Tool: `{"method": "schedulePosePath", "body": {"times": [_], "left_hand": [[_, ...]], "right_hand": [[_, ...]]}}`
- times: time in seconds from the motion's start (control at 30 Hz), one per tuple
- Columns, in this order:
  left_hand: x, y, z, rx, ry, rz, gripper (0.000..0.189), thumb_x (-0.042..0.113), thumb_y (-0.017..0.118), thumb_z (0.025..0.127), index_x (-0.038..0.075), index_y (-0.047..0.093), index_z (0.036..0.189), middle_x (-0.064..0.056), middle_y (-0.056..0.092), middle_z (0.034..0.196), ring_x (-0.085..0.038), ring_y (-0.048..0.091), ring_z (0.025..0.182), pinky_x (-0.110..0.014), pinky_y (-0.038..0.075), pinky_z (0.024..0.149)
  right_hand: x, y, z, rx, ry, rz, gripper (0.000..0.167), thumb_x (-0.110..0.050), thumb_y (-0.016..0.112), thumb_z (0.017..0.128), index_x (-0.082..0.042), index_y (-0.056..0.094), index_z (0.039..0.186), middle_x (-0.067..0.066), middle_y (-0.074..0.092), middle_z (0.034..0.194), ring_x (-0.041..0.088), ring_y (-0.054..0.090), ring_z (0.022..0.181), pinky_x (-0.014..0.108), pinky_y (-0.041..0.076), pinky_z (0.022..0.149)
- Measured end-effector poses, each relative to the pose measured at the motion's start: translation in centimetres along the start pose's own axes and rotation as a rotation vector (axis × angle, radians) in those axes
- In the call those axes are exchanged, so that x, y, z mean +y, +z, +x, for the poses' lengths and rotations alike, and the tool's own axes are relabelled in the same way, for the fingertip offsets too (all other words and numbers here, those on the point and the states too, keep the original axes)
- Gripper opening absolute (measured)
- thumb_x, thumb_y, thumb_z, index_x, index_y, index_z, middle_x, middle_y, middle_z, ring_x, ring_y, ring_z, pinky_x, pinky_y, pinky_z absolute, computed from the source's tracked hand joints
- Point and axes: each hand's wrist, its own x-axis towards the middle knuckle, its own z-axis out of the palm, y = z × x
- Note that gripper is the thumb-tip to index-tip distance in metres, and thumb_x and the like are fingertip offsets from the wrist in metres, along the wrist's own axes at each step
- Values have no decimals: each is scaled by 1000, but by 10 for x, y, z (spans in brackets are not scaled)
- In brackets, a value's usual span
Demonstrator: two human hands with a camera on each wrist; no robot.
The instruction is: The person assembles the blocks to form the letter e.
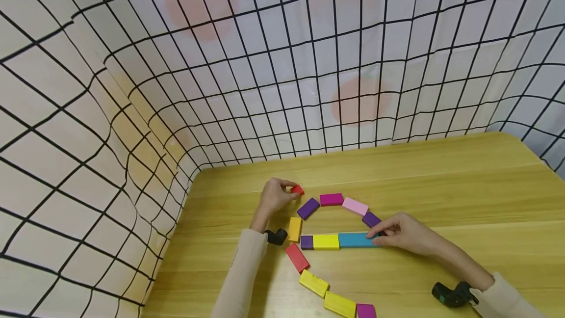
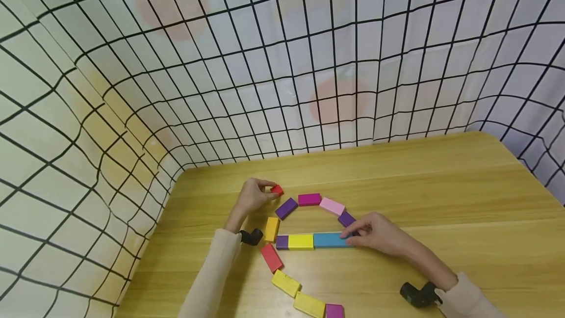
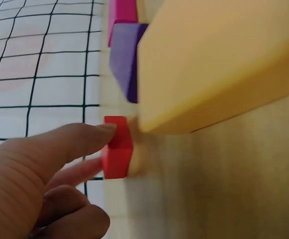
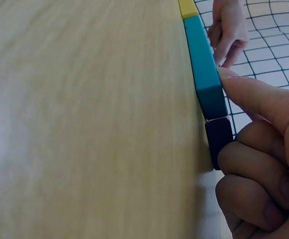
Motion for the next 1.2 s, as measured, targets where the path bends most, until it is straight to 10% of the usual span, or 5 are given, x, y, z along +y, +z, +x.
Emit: {"method": "schedulePosePath", "body": {"times": [0.3,0.53,0.77,0.93,1.2], "left_hand": [[8,-2,-12,93,14,16,33,20,90,81,4,82,109,5,39,57,-9,33,52,-23,21,47],[54,11,-61,69,134,-120,33,18,91,80,4,82,109,6,35,55,-7,29,50,-22,20,46],[91,49,-131,-13,277,-90,31,23,92,79,13,84,108,12,26,52,4,22,45,-14,15,43],[103,77,-174,-160,280,-26,30,32,91,81,25,83,109,17,35,47,10,26,43,-13,22,40],[104,104,-199,-386,273,131,31,38,86,85,33,80,115,13,62,52,12,30,42,-13,32,50]], "right_hand": [[-1,0,1,-6,6,8,15,-15,75,96,-10,82,107,17,33,57,-1,28,52,27,25,46],[0,0,0,-8,6,5,15,-15,75,96,-10,82,107,18,33,57,-1,27,52,27,25,46],[-2,0,0,0,11,-12,15,-17,75,95,-10,82,107,-3,34,57,-2,29,53,26,26,47],[-1,0,-1,-4,8,5,15,-16,75,96,-9,82,107,11,32,56,-2,29,53,27,24,47],[0,0,-1,0,-4,3,15,-16,74,96,-9,81,108,16,33,56,-2,28,52,27,25,46]]}}
